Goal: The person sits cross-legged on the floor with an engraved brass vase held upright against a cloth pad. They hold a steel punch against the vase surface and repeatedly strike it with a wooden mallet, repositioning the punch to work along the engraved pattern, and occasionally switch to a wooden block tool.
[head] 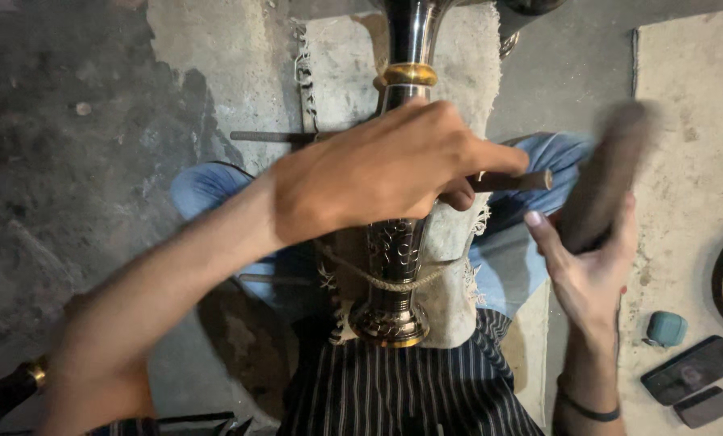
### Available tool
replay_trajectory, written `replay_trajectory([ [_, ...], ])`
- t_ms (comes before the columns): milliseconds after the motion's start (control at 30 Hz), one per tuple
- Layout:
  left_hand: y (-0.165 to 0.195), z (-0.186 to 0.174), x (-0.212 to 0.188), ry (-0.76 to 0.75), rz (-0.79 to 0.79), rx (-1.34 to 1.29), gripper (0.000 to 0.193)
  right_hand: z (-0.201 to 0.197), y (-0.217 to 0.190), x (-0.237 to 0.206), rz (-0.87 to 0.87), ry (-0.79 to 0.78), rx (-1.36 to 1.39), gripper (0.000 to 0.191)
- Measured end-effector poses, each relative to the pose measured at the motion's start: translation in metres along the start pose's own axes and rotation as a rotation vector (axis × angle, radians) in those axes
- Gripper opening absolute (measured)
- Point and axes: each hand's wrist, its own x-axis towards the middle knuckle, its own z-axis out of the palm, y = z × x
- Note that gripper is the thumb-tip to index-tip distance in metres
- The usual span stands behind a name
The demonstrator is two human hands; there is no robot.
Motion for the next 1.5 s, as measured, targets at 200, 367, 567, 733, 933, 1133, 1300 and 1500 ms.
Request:
replay_trajectory([
  [200, -0.006, -0.005, 0.017, -0.165, -0.074, -0.015, 0.057, 0.013, 0.011, -0.026, 0.244, 0.139, 0.33, 0.063],
  [367, -0.003, -0.008, 0.017, -0.173, 0.054, 0.053, 0.065, 0.021, 0.0, -0.031, 0.166, 0.256, 0.223, 0.056],
  [567, 0.0, -0.005, 0.021, -0.305, -0.027, 0.103, 0.069, 0.037, -0.014, -0.037, -0.106, 0.284, -0.061, 0.064],
  [733, 0.0, -0.005, 0.01, -0.192, 0.037, 0.134, 0.069, 0.024, -0.008, -0.026, -0.153, 0.253, -0.171, 0.068],
  [933, -0.001, 0.0, -0.003, -0.041, 0.039, 0.085, 0.067, -0.014, 0.004, -0.009, -0.041, 0.122, -0.036, 0.052],
  [1133, -0.008, 0.015, -0.021, 0.122, -0.04, 0.071, 0.068, -0.046, -0.014, 0.046, -0.355, -0.112, -0.23, 0.059],
  [1300, -0.005, 0.036, -0.041, 0.394, -0.06, 0.066, 0.041, -0.054, -0.045, 0.103, -0.42, -0.421, -0.183, 0.048],
  [1500, 0.002, 0.061, -0.049, 0.697, -0.296, 0.038, 0.011, -0.047, -0.105, 0.133, -0.447, -0.583, -0.461, 0.075],
])
